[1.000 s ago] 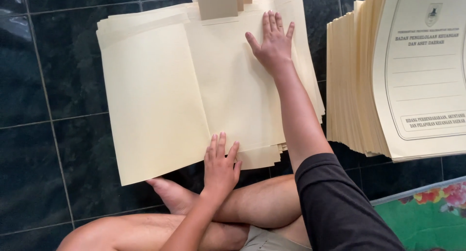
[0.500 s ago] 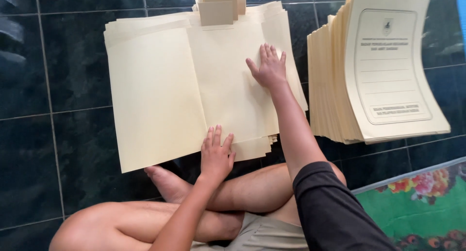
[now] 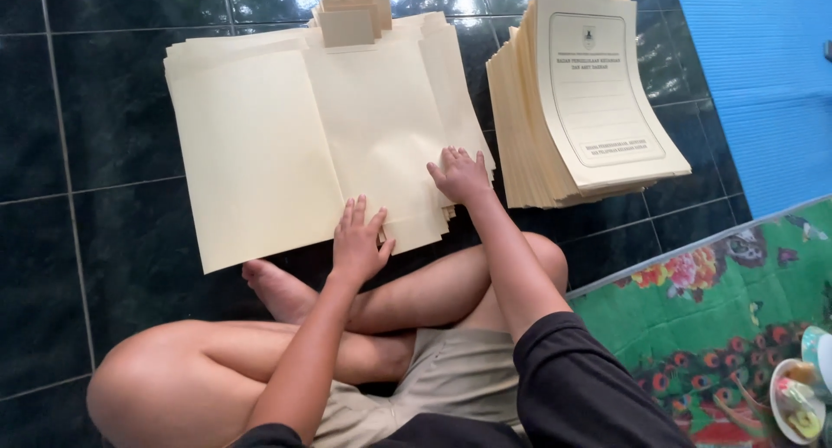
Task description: A person sitting on the floor manually folding and stacking document covers.
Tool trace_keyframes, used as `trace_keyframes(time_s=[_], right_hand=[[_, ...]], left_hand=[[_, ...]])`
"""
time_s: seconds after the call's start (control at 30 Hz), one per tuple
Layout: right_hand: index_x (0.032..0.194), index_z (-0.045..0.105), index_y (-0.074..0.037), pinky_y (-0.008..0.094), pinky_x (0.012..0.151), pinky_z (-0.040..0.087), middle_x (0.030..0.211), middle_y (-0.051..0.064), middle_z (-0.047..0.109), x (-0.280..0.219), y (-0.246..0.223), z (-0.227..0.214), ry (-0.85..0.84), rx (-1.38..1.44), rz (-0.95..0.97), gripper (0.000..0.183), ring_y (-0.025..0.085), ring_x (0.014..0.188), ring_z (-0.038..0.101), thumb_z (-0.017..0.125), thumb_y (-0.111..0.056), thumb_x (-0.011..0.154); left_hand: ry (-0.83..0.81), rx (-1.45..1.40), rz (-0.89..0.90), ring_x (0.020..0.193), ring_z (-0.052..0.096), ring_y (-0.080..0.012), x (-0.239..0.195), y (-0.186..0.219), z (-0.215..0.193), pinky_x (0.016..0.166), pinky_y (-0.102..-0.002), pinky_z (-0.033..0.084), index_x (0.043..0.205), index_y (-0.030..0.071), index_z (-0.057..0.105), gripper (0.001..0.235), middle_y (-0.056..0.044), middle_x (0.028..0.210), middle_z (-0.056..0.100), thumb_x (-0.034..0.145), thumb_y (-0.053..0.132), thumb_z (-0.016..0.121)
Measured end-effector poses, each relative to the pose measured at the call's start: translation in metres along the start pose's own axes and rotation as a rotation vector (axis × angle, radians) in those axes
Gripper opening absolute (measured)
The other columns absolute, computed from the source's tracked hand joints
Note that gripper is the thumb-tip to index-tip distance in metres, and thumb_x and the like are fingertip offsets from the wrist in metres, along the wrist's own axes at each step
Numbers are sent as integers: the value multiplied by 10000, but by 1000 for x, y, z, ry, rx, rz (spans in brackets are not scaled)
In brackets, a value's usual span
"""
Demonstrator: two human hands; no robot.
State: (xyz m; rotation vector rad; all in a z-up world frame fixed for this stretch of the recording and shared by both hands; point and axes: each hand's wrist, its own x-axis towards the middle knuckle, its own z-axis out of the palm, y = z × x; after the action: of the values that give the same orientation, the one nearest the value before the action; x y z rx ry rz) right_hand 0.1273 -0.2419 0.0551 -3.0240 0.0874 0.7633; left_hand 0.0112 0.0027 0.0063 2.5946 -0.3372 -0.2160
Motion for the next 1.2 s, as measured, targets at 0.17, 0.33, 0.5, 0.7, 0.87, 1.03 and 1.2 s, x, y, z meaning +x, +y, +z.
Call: trace_keyframes(time_s=[0.17, 0.33, 0.5, 0.7, 0.87, 1.03, 1.2], right_hand=[[1523, 495, -88, 599, 1258, 114, 1602, 106, 470, -18, 20, 29, -41, 38, 23, 771, 275, 1509, 397, 205, -625, 1051], [1320, 667, -130, 562, 1195, 295, 1378, 140, 658, -52, 25, 25, -10, 185, 59, 657, 338, 1345, 565, 394, -621, 980], [1388, 631, -183, 490, 1039, 524, 1347, 122, 653, -23, 48, 58, 185, 315, 158, 565, 334, 1262, 625, 628, -494, 916], [1408, 566, -61, 554, 983, 532, 1316, 190, 580, -9, 59, 54, 334, 459, 284, 684, 389, 1242, 600, 741, -440, 866], [1409, 530, 18, 581, 1013, 501, 1277, 222, 581, 3, 63, 50, 364, 525, 329, 723, 429, 1250, 572, 760, -422, 884], [1319, 602, 22, 573, 1001, 488, 1222, 221, 579, 3, 54, 44, 408, 499, 378, 618, 435, 1207, 571, 751, -399, 892], [1176, 684, 35, 567, 976, 493, 1156, 209, 578, 3, 49, 36, 422, 432, 383, 507, 422, 1168, 571, 766, -367, 878]], left_hand=[[-72, -30, 17, 1569, 224, -368, -4, -10, -3, 1191, -509, 347, 1487, 257, 541, 841, -157, 1680, 280, 767, 638, 751], [-106, 56, 51, 1573, 197, -381, -8, -12, -7, 1232, -528, 279, 1511, 273, 512, 948, -171, 1688, 256, 675, 534, 872], [-7, 143, -59, 1564, 195, -415, -14, -15, -22, 1228, -667, 138, 1450, 273, 589, 629, -197, 1651, 326, 855, 292, 795], [115, 114, -188, 1562, 216, -416, -9, -32, -20, 1185, -742, 112, 1368, 260, 660, 439, -211, 1620, 381, 936, 200, 702], [58, 158, -216, 1562, 205, -423, -8, -33, -16, 1172, -764, 106, 1358, 298, 667, 474, -188, 1635, 366, 893, 285, 760], [30, 178, -226, 1564, 171, -440, -3, -27, -19, 1157, -783, 102, 1361, 291, 662, 529, -196, 1648, 332, 854, 223, 796], [75, 179, -202, 1556, 197, -456, 0, -23, -19, 1158, -778, 110, 1342, 264, 686, 474, -203, 1636, 359, 880, 212, 774]])
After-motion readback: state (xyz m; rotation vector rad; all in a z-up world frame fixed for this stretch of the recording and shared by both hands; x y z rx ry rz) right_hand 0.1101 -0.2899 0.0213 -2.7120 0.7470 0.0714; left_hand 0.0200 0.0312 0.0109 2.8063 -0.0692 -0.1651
